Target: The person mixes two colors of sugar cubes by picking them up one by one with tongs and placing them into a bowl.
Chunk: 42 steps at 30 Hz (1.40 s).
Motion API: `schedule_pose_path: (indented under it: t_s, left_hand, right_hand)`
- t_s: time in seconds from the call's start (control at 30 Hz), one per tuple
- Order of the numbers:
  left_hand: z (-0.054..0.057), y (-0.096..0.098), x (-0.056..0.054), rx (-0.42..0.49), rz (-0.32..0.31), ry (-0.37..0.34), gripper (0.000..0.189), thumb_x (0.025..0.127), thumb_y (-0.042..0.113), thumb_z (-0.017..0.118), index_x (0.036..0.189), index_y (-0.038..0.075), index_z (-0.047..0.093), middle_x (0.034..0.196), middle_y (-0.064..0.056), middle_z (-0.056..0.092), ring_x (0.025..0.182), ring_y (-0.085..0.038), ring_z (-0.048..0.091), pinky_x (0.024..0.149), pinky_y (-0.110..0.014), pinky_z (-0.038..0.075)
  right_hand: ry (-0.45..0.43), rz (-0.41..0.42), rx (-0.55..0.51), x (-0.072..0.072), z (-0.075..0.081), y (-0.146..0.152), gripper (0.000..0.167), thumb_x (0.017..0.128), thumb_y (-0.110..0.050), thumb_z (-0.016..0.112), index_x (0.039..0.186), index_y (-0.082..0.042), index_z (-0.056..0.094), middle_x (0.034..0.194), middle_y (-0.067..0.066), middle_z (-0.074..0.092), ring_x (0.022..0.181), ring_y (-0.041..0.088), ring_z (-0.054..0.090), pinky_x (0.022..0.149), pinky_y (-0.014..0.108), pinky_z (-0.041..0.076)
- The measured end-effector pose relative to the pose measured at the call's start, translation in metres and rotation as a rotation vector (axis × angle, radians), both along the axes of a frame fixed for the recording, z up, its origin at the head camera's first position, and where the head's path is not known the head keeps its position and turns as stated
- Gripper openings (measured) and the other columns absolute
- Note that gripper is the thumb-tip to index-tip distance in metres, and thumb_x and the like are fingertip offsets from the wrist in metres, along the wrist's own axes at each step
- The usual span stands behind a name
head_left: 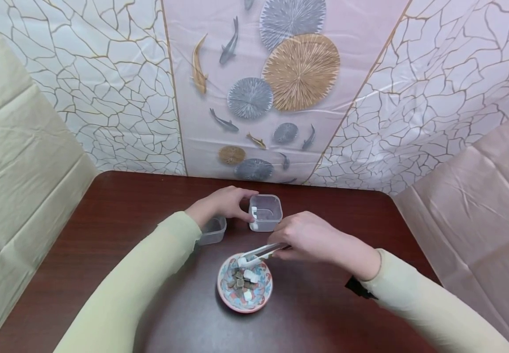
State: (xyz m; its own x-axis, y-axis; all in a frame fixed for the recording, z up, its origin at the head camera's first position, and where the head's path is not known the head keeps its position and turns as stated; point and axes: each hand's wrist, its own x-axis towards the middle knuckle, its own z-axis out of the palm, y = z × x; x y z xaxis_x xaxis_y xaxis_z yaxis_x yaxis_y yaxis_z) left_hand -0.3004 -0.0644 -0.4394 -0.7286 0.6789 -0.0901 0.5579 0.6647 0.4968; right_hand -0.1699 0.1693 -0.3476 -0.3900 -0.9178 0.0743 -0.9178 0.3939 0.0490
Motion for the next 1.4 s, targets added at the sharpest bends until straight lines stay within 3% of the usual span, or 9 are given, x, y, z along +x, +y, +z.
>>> schedule_pose_path:
  t_s: [0.2, 0.37, 0.57, 0.77, 1.1, 1.4]
  left_hand:
    - [0.001, 0.001, -0.001, -0.003, -0.004, -0.002, 0.085, 0.09, 0.041, 0.086, 0.161, 0.01, 0.05, 0.151, -0.005, 0.063, 0.136, -0.025, 0.061, 0.115, -0.041, 0.047]
    - [0.0, 0.002, -0.002, -0.006, -0.009, 0.004, 0.085, 0.091, 0.042, 0.086, 0.161, 0.01, 0.05, 0.152, -0.006, 0.063, 0.137, -0.025, 0.06, 0.115, -0.041, 0.047]
    - [0.001, 0.002, -0.003, -0.007, -0.013, 0.007, 0.085, 0.091, 0.041, 0.086, 0.161, 0.01, 0.05, 0.151, -0.005, 0.063, 0.137, -0.026, 0.06, 0.115, -0.042, 0.047]
    - [-0.001, 0.001, -0.002, -0.017, -0.023, 0.023, 0.085, 0.091, 0.042, 0.085, 0.161, 0.01, 0.05, 0.152, -0.003, 0.063, 0.138, -0.027, 0.059, 0.117, -0.041, 0.045]
    - [-0.003, -0.001, -0.003, -0.022, -0.016, 0.005, 0.085, 0.091, 0.044, 0.084, 0.161, 0.011, 0.049, 0.155, -0.005, 0.06, 0.14, -0.027, 0.058, 0.117, -0.042, 0.045]
    - [-0.001, -0.001, 0.0, -0.001, -0.014, -0.01, 0.084, 0.091, 0.041, 0.085, 0.161, 0.011, 0.05, 0.154, -0.003, 0.061, 0.141, -0.025, 0.057, 0.117, -0.042, 0.045]
  right_hand:
    - [0.019, 0.007, 0.048, -0.001, -0.012, -0.009, 0.017, 0.083, -0.024, 0.089, 0.084, -0.024, 0.072, 0.076, -0.012, 0.067, 0.072, 0.007, 0.066, 0.059, 0.029, 0.052]
    - [-0.013, -0.011, 0.053, -0.001, -0.012, -0.009, 0.016, 0.082, -0.027, 0.09, 0.085, -0.025, 0.074, 0.075, -0.016, 0.064, 0.07, 0.005, 0.064, 0.058, 0.029, 0.052]
    - [-0.044, -0.064, -0.005, -0.005, 0.0, 0.001, 0.013, 0.083, -0.027, 0.087, 0.092, -0.025, 0.077, 0.084, -0.015, 0.071, 0.077, 0.006, 0.068, 0.063, 0.032, 0.056]
    - [-0.018, -0.146, -0.07, -0.014, 0.016, 0.021, 0.017, 0.083, -0.027, 0.086, 0.099, -0.021, 0.082, 0.087, -0.011, 0.074, 0.076, 0.007, 0.068, 0.066, 0.035, 0.057]
    - [0.072, -0.314, -0.066, -0.046, 0.029, 0.041, 0.017, 0.081, -0.024, 0.088, 0.097, -0.02, 0.081, 0.08, -0.011, 0.069, 0.068, 0.013, 0.064, 0.06, 0.043, 0.055]
    - [0.076, -0.371, 0.062, -0.081, 0.017, 0.034, 0.016, 0.082, -0.024, 0.084, 0.078, -0.022, 0.069, 0.068, -0.009, 0.057, 0.058, 0.017, 0.052, 0.053, 0.045, 0.048]
